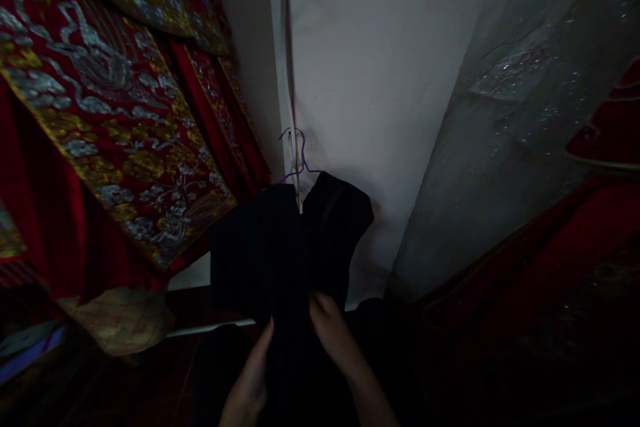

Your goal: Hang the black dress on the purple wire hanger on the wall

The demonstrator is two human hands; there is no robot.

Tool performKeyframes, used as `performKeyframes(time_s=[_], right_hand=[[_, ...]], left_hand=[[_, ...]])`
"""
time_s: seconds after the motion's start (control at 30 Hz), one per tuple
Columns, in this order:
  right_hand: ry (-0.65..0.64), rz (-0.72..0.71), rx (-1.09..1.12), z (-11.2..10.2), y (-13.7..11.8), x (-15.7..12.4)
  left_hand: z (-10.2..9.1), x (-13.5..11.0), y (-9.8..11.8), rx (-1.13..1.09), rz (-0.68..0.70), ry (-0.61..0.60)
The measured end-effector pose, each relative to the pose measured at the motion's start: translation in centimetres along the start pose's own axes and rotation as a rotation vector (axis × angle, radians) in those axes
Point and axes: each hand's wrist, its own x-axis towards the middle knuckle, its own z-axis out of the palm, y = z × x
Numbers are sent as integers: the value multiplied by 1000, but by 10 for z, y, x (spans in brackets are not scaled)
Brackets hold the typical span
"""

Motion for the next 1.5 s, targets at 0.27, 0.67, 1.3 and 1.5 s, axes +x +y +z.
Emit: performKeyframes(time_s=[0.27,0.67,1.3,1.5], right_hand=[[267,65,262,-9,-10,-5],[-55,55,156,9,-10,-16],[-13,48,291,-22,-39,2],[-6,-177,236,-22,-119,56]], left_hand=[[-22,10,32,-81,436,184],[30,18,-22,591,802,-42],[34,40,-60,850,1102,-75],[34,56,-73,950,1073,-39]])
